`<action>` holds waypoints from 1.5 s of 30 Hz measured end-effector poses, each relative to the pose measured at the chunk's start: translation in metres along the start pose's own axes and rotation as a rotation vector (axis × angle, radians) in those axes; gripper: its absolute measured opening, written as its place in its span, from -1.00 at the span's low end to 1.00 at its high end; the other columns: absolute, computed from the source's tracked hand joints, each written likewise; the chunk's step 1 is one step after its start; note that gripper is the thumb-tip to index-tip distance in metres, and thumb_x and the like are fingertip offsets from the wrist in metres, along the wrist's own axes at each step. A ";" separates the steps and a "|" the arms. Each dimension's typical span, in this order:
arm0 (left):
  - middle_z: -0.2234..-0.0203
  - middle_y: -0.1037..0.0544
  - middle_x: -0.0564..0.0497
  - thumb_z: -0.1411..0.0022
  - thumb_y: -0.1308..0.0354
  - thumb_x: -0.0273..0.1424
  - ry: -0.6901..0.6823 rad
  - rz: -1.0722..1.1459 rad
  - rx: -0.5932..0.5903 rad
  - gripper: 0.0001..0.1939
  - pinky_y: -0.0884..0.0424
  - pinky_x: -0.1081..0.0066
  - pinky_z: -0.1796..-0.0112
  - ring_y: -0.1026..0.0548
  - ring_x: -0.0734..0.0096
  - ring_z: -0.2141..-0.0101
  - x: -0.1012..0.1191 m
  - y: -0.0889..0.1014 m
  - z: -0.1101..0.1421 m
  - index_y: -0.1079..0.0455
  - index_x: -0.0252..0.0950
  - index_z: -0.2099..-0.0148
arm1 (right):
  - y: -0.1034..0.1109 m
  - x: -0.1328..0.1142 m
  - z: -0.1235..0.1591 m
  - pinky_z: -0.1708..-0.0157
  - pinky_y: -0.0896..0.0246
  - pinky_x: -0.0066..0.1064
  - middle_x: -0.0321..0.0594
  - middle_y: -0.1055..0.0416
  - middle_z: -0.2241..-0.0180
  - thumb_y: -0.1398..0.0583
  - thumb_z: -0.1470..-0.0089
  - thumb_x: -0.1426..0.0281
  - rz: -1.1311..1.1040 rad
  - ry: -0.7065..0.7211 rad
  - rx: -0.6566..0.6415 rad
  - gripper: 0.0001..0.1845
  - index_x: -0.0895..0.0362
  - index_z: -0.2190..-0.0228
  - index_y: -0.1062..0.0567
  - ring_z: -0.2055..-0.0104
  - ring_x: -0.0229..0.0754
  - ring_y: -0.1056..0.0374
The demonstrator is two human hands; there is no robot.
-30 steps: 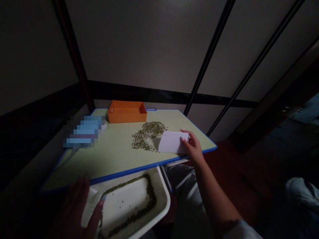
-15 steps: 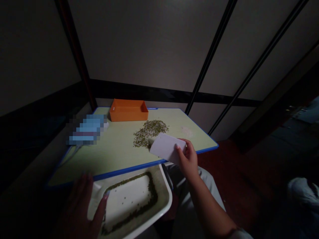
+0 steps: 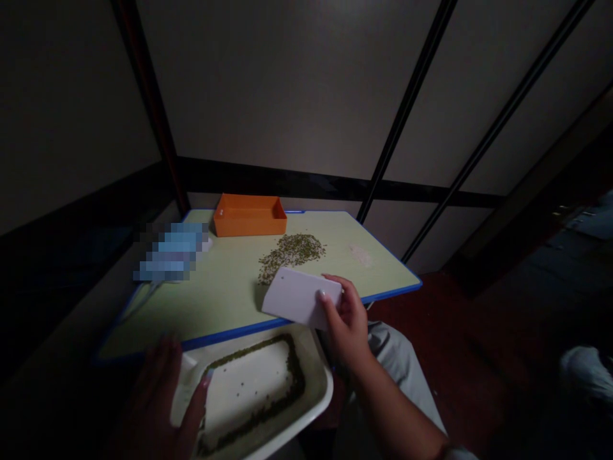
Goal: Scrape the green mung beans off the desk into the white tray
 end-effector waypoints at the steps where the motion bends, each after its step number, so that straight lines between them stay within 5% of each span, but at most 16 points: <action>1: -0.32 -0.16 -0.26 -0.25 0.16 -0.08 -0.008 0.005 0.009 -0.30 -0.08 -0.05 -0.28 -0.07 0.08 -0.33 -0.001 -0.001 0.000 -0.02 -0.36 -0.32 | 0.009 -0.001 -0.005 0.16 -0.31 -0.36 -0.17 -0.49 0.13 -0.20 -0.13 0.30 0.031 0.029 0.046 -0.74 0.06 0.12 -0.46 0.14 -0.15 -0.42; 5: -0.32 -0.15 -0.23 -0.25 0.15 -0.10 -0.007 0.021 0.027 -0.32 -0.08 -0.07 -0.28 -0.06 0.08 -0.33 -0.005 -0.003 0.002 0.00 -0.31 -0.33 | 0.045 0.002 -0.027 0.09 -0.28 -0.28 -0.15 -0.48 0.13 -0.22 -0.09 0.27 0.145 0.115 0.174 -0.73 0.08 0.16 -0.47 0.10 -0.10 -0.40; 9: -0.33 -0.14 -0.23 -0.25 0.15 -0.11 0.007 0.010 0.010 -0.31 -0.09 -0.07 -0.28 -0.05 0.08 -0.34 -0.008 -0.005 0.002 0.01 -0.30 -0.34 | 0.060 0.013 -0.037 0.10 -0.29 -0.25 -0.14 -0.48 0.14 -0.22 -0.07 0.24 0.148 0.057 0.179 -0.71 0.09 0.17 -0.47 0.12 -0.08 -0.40; 32: -0.33 -0.15 -0.16 -0.23 0.13 -0.08 -0.045 0.013 0.071 -0.30 -0.10 -0.06 -0.28 -0.09 0.13 -0.33 -0.012 -0.008 0.004 0.02 -0.22 -0.35 | 0.057 0.018 -0.032 0.05 -0.29 -0.23 -0.13 -0.49 0.13 -0.19 -0.11 0.25 0.171 0.084 0.164 -0.73 0.09 0.16 -0.46 0.09 -0.08 -0.40; 45: -0.32 -0.18 -0.18 -0.21 0.14 -0.03 0.090 0.043 -0.007 -0.29 -0.04 0.04 -0.30 -0.07 0.18 -0.33 -0.006 -0.002 0.003 -0.09 -0.31 -0.30 | 0.050 0.016 -0.026 0.10 -0.31 -0.25 -0.12 -0.49 0.13 -0.20 -0.11 0.25 0.148 0.064 0.140 -0.73 0.09 0.16 -0.46 0.12 -0.09 -0.41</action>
Point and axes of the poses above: each hand's wrist, its own z-axis away from the middle knuckle, its own y-axis out of the back of the hand, x = y × z, the point moved 5 cm from there along -z, towards the middle knuckle
